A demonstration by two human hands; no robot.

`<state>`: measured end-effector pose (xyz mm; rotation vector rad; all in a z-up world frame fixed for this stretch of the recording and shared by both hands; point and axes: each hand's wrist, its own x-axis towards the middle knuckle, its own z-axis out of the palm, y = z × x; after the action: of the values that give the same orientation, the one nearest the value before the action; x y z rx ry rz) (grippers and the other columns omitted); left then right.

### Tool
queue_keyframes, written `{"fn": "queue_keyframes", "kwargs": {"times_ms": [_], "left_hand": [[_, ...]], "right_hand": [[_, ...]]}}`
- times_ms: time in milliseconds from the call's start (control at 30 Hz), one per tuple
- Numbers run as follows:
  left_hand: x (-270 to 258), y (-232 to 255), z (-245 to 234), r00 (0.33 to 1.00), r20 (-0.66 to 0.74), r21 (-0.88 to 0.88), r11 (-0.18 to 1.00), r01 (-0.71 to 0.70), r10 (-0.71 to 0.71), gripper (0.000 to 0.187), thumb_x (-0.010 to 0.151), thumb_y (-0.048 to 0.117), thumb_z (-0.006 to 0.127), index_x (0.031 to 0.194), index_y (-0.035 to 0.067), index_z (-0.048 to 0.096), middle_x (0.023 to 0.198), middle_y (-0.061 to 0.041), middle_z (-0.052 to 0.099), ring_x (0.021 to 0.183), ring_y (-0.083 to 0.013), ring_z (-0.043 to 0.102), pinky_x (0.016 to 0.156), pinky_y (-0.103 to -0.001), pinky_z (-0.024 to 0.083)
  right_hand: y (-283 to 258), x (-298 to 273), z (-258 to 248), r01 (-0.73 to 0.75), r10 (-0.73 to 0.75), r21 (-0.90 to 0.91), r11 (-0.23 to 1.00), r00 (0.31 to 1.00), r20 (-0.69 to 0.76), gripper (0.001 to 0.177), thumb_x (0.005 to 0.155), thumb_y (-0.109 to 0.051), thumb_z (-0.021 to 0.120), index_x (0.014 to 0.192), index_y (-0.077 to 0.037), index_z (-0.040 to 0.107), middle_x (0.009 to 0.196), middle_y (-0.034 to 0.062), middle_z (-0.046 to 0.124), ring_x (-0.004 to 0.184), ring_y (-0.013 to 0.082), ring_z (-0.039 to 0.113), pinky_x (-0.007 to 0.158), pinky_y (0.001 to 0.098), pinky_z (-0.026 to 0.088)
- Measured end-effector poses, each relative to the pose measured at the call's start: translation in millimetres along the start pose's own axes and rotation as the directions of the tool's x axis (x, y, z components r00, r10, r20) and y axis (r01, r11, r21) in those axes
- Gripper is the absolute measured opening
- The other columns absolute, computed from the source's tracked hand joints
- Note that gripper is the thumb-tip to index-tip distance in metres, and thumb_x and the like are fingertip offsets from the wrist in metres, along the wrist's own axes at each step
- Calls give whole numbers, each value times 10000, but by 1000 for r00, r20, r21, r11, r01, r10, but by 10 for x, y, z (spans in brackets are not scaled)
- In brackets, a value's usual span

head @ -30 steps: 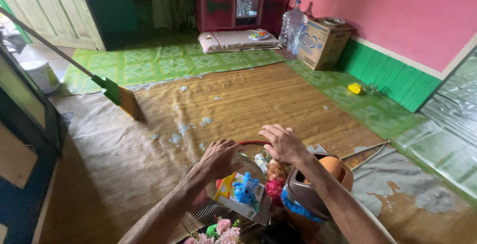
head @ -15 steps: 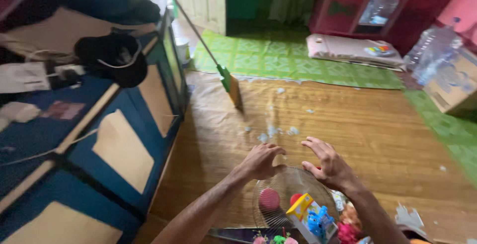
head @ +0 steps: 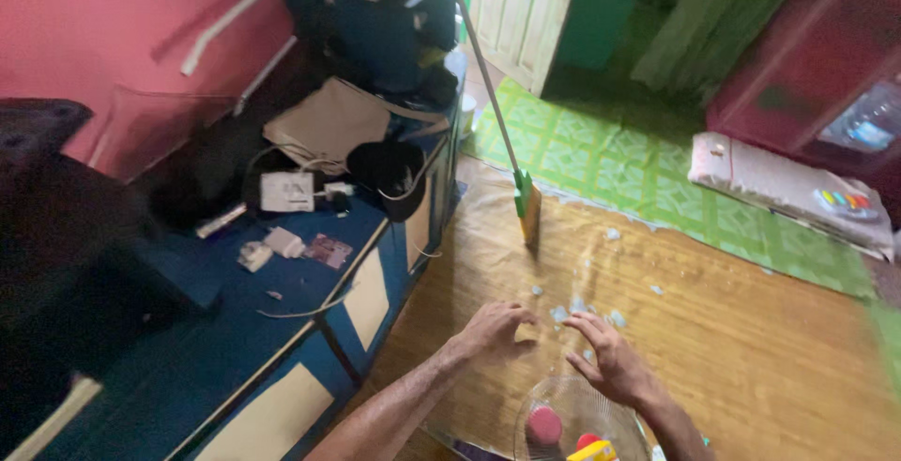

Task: The person connects components of a push-up board and workout bar, attaches handles and bands, and applies adhesive grips to the board surface.

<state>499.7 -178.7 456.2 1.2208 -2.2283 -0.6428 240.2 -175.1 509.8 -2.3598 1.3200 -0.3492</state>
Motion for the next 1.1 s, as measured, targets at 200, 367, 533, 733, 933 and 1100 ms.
{"fn": "queue_keyframes", "kwargs": {"times_ms": [200, 367, 533, 733, 933, 1100], "left_hand": [[-186, 54, -918, 981, -82, -101, 981, 166, -175, 455, 819, 413, 788, 1159, 119, 723, 1149, -113, 727, 1134, -309, 669, 973, -435, 521], [-463, 123, -1749, 954, -138, -95, 963, 254, -265, 402, 858, 388, 795, 1136, 104, 733, 1151, -132, 711, 1132, -321, 647, 971, -437, 506], [-736, 205, -2506, 900, -125, -182, 901, 394, -418, 385, 852, 355, 782, 1132, 95, 736, 1127, -125, 720, 1102, -300, 672, 954, -410, 532], [-908, -199, -2889, 854, -178, -325, 848, 418, -489, 419, 859, 358, 783, 1159, 70, 729, 1152, -120, 745, 1057, -261, 723, 919, -362, 579], [-888, -554, -3017, 788, -237, -358, 806, 472, -568, 415, 848, 354, 795, 1145, 66, 751, 1135, -109, 768, 1046, -245, 729, 914, -358, 574], [-734, -762, -3202, 732, -259, -359, 766, 533, -630, 450, 828, 377, 780, 1152, 68, 735, 1149, -94, 756, 1017, -249, 732, 897, -363, 581]], "right_hand": [[-792, 392, -455, 99, -100, 70, 993, 995, 15, 537, 822, -210, 802, 1310, -136, 591, 1402, 117, 577, 1300, 344, 558, 1075, 421, 475], [-1476, 770, -725, -48, 30, 130, 990, 991, 134, 602, 840, -249, 793, 1395, -185, 569, 1445, 70, 552, 1176, 274, 666, 1008, 388, 547], [-1946, 1058, -826, 25, -51, 259, 966, 995, 91, 542, 844, -244, 799, 1338, -160, 591, 1385, 95, 613, 1104, 285, 727, 946, 381, 599], [-2338, 1494, -855, 30, -64, 277, 960, 991, 114, 552, 843, -249, 796, 1350, -180, 589, 1361, 84, 642, 1104, 264, 734, 901, 372, 623], [-2502, 1872, -824, -14, -31, 276, 961, 987, 158, 516, 856, -258, 798, 1325, -193, 592, 1346, 66, 648, 1124, 239, 739, 880, 369, 626], [-2417, 2415, -666, 49, -122, 387, 921, 978, 168, 511, 851, -222, 804, 1320, -180, 607, 1331, 64, 661, 1097, 241, 760, 859, 371, 632]]}}
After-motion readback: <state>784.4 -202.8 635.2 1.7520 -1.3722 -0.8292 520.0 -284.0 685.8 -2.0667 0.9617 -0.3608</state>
